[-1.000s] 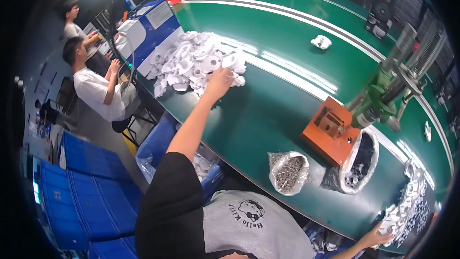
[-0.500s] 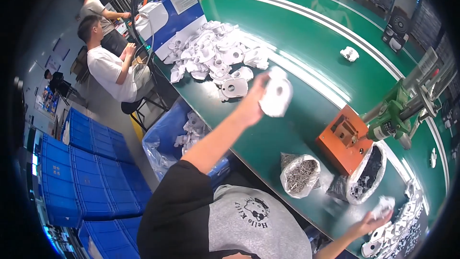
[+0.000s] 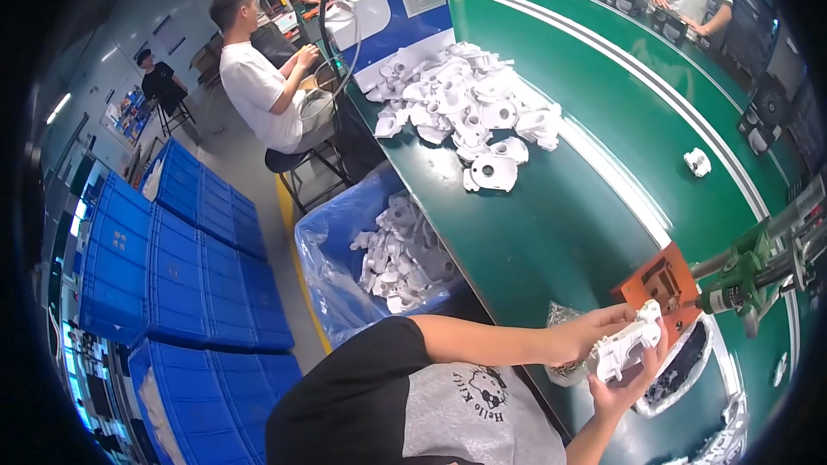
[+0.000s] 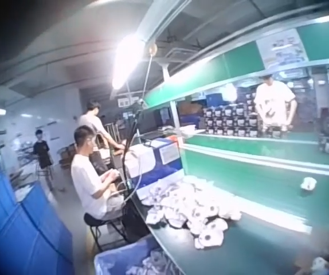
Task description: Assembling small plastic housings by inserting metal pins and using a manual press machine to secure them.
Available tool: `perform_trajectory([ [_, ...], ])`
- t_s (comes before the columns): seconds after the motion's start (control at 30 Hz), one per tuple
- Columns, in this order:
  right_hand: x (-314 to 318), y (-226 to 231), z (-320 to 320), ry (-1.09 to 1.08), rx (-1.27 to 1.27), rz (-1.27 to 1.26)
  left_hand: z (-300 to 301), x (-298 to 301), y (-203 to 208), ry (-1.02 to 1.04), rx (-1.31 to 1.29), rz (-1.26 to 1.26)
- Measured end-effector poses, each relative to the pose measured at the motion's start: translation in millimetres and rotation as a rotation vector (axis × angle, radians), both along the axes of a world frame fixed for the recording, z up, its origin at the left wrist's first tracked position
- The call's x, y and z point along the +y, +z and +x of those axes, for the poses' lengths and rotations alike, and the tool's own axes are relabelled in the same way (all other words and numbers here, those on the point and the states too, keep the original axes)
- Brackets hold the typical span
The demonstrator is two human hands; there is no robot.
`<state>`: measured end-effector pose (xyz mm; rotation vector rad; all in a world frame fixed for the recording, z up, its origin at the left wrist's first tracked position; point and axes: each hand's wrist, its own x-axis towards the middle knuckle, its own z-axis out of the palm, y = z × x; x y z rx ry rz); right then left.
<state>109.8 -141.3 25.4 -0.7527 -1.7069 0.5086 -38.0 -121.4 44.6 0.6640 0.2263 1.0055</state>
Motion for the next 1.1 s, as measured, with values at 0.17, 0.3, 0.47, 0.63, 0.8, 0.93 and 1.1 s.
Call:
perform_trajectory([
  [0.17, -9, 4, 4, -0.143, -0.042, 0.057, -6, -1, 19, -0.1, 0.151, -0.104],
  [0.3, -19, -2, 20, -0.252, -0.145, 0.025, 19, 0, -10, -0.067, -0.077, -0.101],
  [0.47, -24, -2, 30, -0.197, -0.233, -0.093, 19, 2, -25, -0.093, -0.042, -0.142],
  [0.63, -30, 0, 22, -0.191, -0.207, -0.166, 17, 6, -27, -0.045, 0.113, -0.064],
  [0.8, -26, 5, 9, -0.254, -0.239, -0.173, 14, 17, -38, 0.002, -0.045, -0.196],
  [0.93, -2, 25, -1, -0.24, -0.373, -0.14, -13, 24, -27, 0.065, -0.008, -0.438],
  [1.1, 0, 23, 6, -0.229, -0.329, -0.203, -22, 20, -4, 0.101, 0.518, 0.039],
])
